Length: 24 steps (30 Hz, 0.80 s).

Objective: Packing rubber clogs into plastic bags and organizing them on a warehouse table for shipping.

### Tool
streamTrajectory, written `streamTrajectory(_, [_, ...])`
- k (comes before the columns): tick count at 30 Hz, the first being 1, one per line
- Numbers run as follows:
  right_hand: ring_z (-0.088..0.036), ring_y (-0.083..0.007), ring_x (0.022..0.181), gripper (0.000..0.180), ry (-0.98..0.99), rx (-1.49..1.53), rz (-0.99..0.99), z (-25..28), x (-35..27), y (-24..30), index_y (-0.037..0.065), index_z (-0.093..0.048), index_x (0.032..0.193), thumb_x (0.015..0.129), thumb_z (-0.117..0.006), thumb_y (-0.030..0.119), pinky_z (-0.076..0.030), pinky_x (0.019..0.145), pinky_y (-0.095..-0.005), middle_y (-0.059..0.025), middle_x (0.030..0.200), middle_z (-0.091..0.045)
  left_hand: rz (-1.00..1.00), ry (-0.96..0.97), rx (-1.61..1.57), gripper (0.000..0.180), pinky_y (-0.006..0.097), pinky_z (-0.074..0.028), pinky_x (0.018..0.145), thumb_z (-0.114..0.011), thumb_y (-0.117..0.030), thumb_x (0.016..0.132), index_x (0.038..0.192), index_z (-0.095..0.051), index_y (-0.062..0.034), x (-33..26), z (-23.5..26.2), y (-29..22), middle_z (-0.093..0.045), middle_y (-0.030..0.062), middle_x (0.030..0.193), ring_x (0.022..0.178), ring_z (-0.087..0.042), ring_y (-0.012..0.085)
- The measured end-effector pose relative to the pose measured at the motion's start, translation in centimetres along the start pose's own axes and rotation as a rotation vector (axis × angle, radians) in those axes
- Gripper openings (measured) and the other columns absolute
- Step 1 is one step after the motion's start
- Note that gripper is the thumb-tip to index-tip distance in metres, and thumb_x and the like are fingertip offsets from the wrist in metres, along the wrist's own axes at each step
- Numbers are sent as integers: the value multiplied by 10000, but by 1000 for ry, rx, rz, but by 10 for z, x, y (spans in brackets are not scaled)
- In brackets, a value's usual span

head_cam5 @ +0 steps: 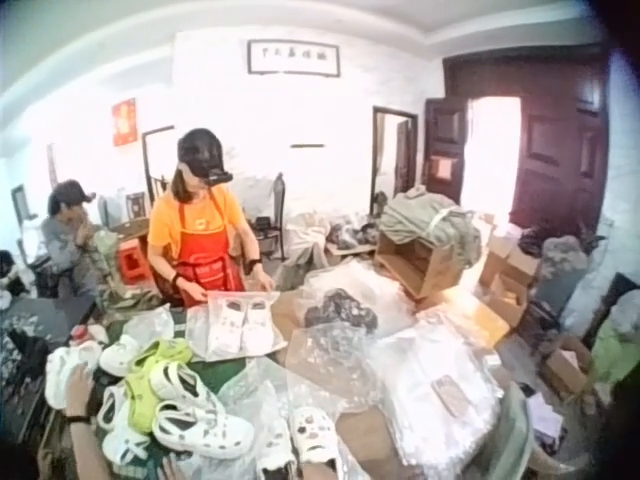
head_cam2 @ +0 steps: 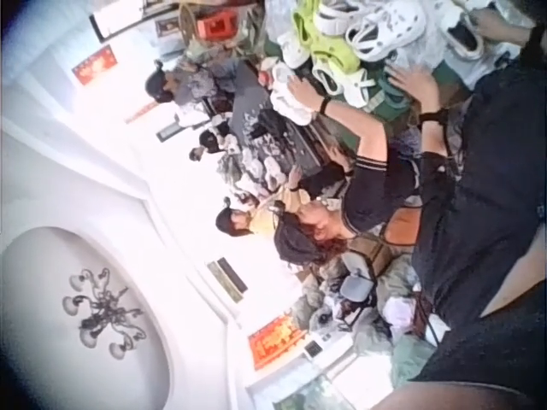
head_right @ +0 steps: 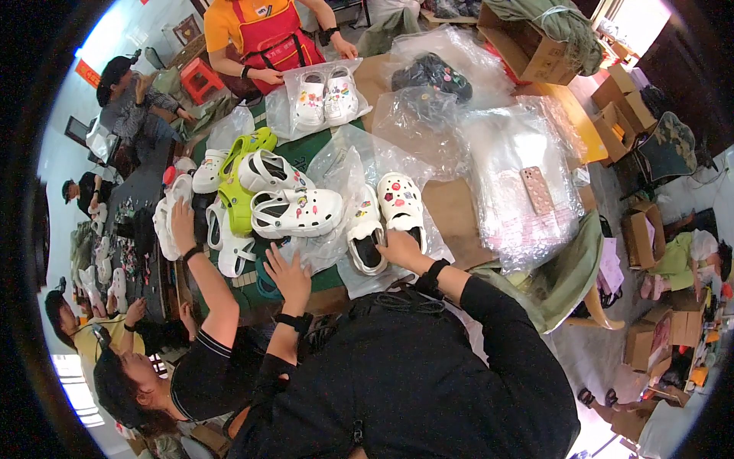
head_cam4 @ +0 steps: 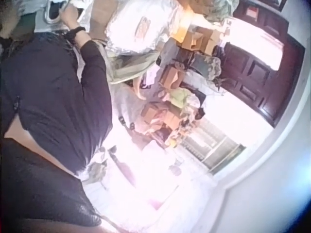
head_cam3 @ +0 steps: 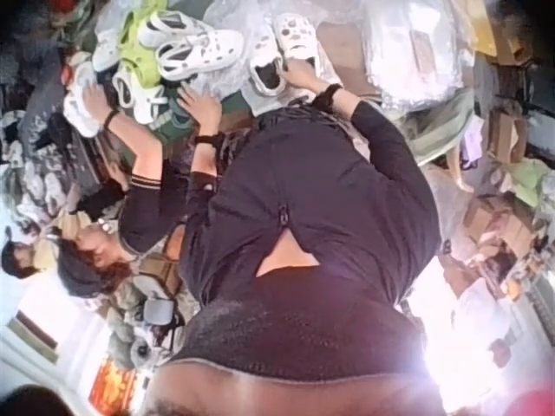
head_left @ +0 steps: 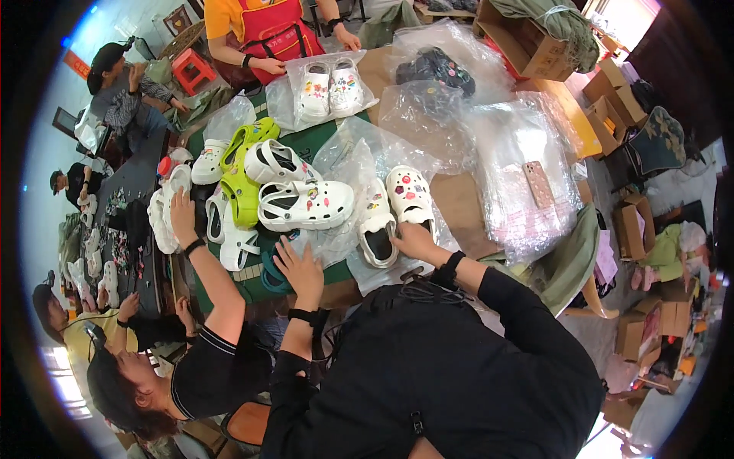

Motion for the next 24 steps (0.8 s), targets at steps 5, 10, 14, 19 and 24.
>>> streamTrajectory(5, [-527, -375, 957, 571, -30, -118, -161, -6, -9, 3, -65, -510, 1013, 729, -625, 417, -451, 788, -433, -244, 1013, -551, -207, 7, -82, 416, 485, -206, 1023, -627, -170, 732, 1132, -543, -93, 5, -10, 5, -384, 172, 1304, 1238, -284, 375])
streamTrajectory(10, [-495, -385, 1003, 707, -225, -116, -96, -17, -5, 6, -81, -472, 1075, 695, -646, 489, -444, 803, -439, -246, 1067, -519, -388, 172, -233, 347, 491, -331, 932, -584, -175, 763, 1098, -560, -89, -6, -50, 25, -596, 106, 965, 1092, -440, 342])
streamTrajectory(14, [-586, -368, 858, 631, -99, 44, -315, -18, 20, 15, -67, -577, 957, 697, -632, 505, -469, 752, -406, -252, 890, -601, -410, 201, -238, 343, 488, -365, 875, -578, -202, 774, 1096, -557, -89, -2, -54, 36, -592, 131, 979, 1047, -465, 364])
streamTrajectory(19, [-614, -362, 791, 431, -200, -132, -324, -25, 51, -11, 1, -645, 846, 783, -483, 395, -485, 714, -423, -243, 819, -618, -440, 333, -169, 287, 478, -402, 721, -568, -204, 771, 1035, -585, -91, 24, -54, 20, -610, 116, 879, 921, -524, 327])
streamTrajectory(24, [-604, -382, 747, 399, -332, -59, -205, -15, 22, 12, -22, -628, 797, 758, -508, 356, -483, 680, -447, -251, 763, -605, -365, 359, -500, 236, 456, -419, 637, -468, -201, 831, 936, -577, -20, 34, -74, 49, -585, 220, 772, 748, -555, 384])
Point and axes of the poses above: each hand's wrist, its own x-axis towards the middle knuckle, its own z-axis out of the back of the hand, y = z × x, the point moved 2 cm from there along x, towards the middle knuckle
